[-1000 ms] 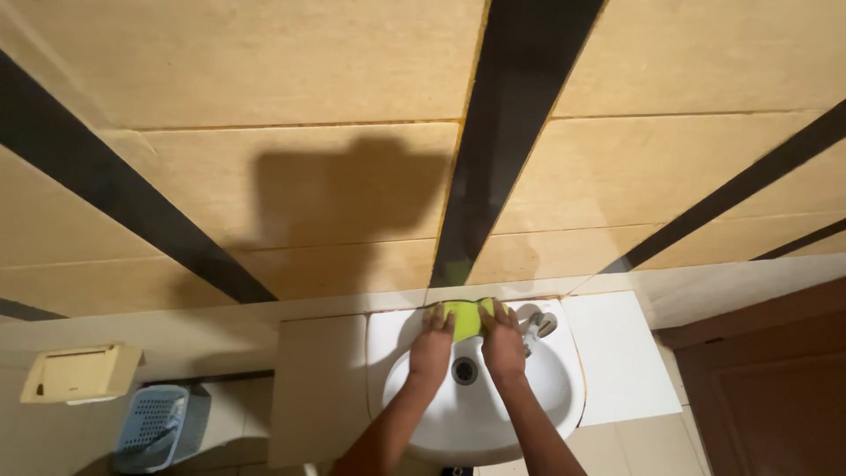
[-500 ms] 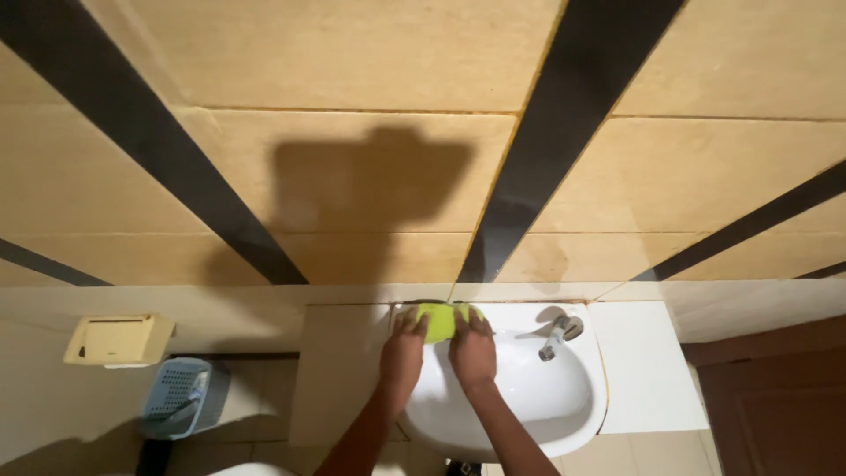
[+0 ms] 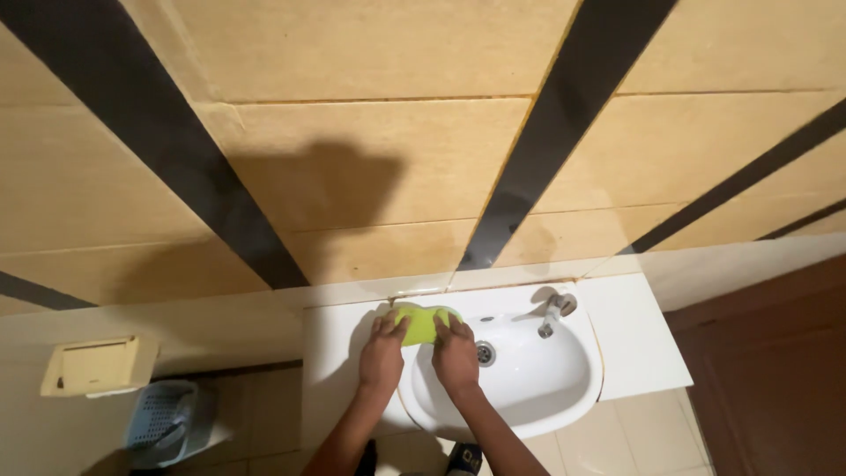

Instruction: The person cleans a bathroom sink using a blue scrub brush and a green sponge. They scrub the sink basin and faucet area, rinse the brush under running water, and wipe the surrounding surfaces.

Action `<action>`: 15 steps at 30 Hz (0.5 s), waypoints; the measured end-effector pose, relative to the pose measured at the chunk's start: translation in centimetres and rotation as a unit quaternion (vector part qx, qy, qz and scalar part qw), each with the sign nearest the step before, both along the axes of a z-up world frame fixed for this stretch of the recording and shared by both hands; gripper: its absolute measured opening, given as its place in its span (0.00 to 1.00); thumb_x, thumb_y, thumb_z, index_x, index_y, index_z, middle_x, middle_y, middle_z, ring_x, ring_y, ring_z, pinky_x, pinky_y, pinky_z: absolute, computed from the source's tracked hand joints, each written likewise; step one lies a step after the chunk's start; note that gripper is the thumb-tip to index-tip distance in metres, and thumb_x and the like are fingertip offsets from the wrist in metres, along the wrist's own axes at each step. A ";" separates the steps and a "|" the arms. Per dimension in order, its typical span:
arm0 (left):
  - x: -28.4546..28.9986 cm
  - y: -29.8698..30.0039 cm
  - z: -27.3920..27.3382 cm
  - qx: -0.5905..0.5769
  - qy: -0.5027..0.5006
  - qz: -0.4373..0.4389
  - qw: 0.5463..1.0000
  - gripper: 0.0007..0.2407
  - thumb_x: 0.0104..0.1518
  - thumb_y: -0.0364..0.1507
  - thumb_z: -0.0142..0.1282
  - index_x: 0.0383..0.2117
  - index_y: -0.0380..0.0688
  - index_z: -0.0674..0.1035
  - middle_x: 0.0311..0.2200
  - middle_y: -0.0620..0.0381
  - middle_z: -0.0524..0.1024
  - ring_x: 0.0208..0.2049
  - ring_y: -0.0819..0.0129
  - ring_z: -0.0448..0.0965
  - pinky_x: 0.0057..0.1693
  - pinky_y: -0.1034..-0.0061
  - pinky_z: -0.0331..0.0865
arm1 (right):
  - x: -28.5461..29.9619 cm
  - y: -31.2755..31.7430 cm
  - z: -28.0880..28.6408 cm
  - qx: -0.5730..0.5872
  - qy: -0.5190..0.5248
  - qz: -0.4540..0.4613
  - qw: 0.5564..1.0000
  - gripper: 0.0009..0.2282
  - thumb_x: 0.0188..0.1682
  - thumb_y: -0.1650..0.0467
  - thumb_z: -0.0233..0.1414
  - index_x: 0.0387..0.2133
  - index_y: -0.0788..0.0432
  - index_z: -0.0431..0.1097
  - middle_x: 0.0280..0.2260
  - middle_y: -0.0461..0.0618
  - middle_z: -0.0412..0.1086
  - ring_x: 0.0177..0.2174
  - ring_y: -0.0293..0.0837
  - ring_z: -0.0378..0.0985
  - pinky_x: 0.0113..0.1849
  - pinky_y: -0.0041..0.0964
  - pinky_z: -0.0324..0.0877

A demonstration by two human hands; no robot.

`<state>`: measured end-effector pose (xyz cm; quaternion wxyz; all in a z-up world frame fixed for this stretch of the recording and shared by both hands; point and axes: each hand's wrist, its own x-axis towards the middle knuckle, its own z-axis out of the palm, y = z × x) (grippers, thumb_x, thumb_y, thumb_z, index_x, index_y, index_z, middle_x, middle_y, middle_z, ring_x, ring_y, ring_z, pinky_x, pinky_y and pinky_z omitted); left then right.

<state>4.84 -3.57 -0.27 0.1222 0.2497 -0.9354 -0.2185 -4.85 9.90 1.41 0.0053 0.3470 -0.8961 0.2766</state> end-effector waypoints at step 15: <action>5.1 -0.6 0.4 0.032 -0.002 -0.036 0.999 0.25 0.48 0.13 0.49 0.53 0.50 0.80 0.61 0.53 0.71 0.62 0.47 0.68 0.58 0.66 0.71 | 5.9 0.2 4.2 -0.072 -0.235 -0.071 0.967 0.21 0.38 0.73 0.62 0.49 0.60 0.74 0.40 0.62 0.77 0.38 0.58 0.82 0.42 0.43 0.76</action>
